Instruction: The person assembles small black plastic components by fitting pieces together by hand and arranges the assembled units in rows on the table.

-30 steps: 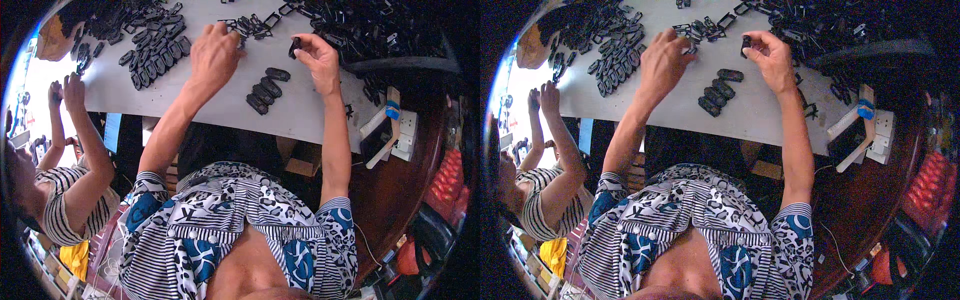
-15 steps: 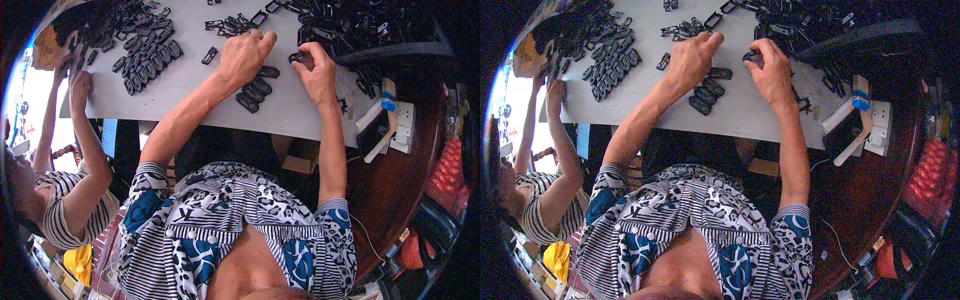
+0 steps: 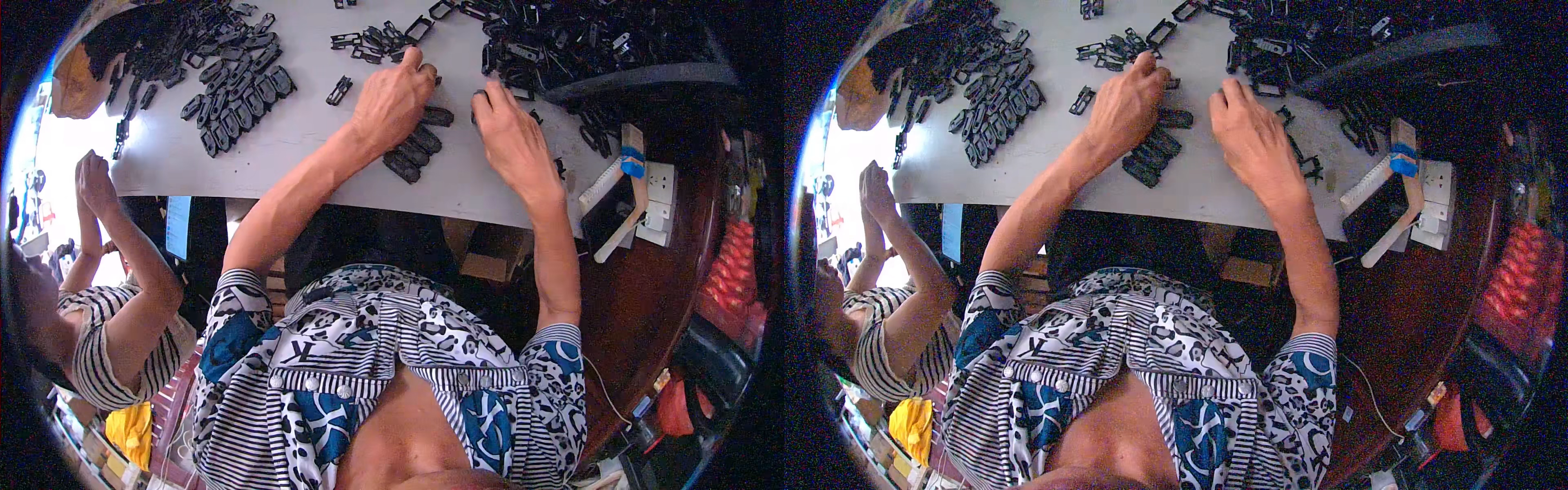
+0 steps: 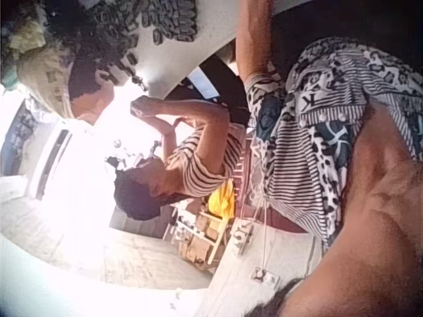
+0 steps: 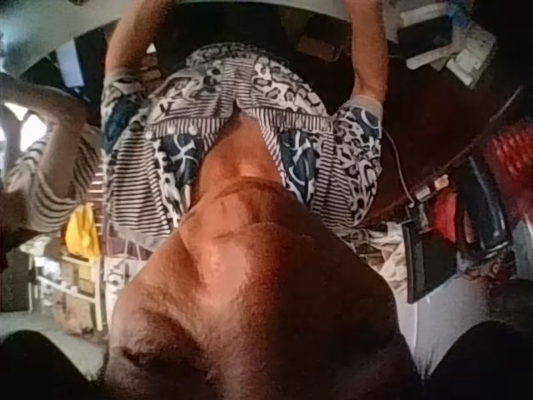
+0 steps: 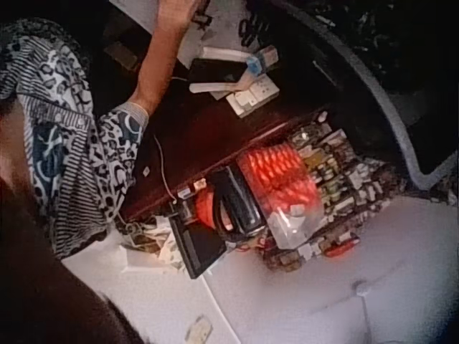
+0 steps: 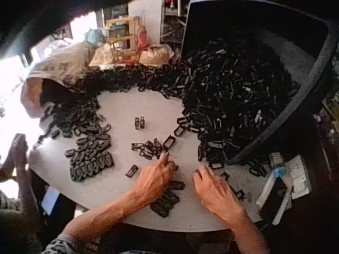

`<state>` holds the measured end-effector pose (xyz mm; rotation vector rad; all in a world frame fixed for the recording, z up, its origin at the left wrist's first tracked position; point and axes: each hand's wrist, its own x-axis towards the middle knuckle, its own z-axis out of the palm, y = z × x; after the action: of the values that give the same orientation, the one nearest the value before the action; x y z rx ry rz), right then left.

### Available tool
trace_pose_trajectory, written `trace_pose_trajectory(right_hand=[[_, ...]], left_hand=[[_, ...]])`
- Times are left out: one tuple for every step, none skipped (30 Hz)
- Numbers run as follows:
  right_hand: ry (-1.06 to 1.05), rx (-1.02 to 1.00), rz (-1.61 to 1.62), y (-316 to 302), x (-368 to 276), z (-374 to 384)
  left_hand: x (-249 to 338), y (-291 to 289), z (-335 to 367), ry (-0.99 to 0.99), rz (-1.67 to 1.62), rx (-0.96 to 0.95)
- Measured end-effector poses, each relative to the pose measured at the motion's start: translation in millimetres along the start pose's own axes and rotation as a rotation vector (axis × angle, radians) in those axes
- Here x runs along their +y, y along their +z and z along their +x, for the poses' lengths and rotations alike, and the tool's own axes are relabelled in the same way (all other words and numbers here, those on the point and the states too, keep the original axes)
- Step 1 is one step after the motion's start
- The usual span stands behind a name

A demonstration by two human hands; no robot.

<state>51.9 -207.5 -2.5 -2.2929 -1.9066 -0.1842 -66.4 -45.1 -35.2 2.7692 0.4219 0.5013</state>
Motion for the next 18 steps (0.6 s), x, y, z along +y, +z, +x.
trace_pose_trajectory(right_hand=[[0.0, -0.041, 0.021, -4, 0, -2], [-0.002, -0.042, 0.021, -10, 0, -3], [0.062, -0.091, 0.094, -20, -1, -4], [0.125, -0.14, 0.167, -25, -1, -4], [0.123, -0.141, 0.167, -26, 2, -3], [0.106, -0.091, 0.184, -26, 5, -2], [0.088, -0.041, 0.202, -25, 8, 0], [0.087, -0.041, 0.203, -21, 11, 1], [0.052, 0.023, 0.161, -13, 15, 1], [0.017, 0.087, 0.119, -8, 17, 1], [0.018, 0.087, 0.119, -4, 20, 1], [-0.012, 0.139, 0.129, 0, 22, 0], [-0.043, 0.192, 0.14, 1, 23, 0], [-0.042, 0.191, 0.141, 1, 24, 0], [-0.014, 0.137, 0.197, 1, 24, 0], [0.015, 0.083, 0.252, 0, 25, -1], [0.018, 0.082, 0.252, 0, 24, -2], [0.056, 0.059, 0.273, -1, 22, -1]], left_hand=[[0, -1, 0, -0.001, -0.001, 0.001], [0, -3, 1, -0.015, -0.034, 0.003], [0, -5, 2, -0.027, -0.068, 0.005], [-1, -4, 3, -0.028, -0.068, 0.006], [-4, -3, 6, -0.038, -0.138, 0.066], [-5, -2, 8, -0.048, -0.208, 0.125], [-8, -2, 9, -0.049, -0.208, 0.125], [-11, -4, 10, -0.044, -0.259, 0.144], [-12, -5, 12, -0.037, -0.312, 0.162], [-12, -5, 13, -0.036, -0.313, 0.161], [-11, -6, 14, -0.078, -0.397, 0.126], [-11, -7, 15, -0.123, -0.48, 0.09], [-10, -9, 15, -0.124, -0.48, 0.089], [-9, -11, 15, -0.161, -0.506, 0.064], [-8, -11, 15, -0.196, -0.534, 0.036], [-9, -9, 14, -0.196, -0.536, 0.034], [-10, -7, 12, -0.174, -0.581, 0.047], [-11, -5, 11, -0.155, -0.623, 0.063]])
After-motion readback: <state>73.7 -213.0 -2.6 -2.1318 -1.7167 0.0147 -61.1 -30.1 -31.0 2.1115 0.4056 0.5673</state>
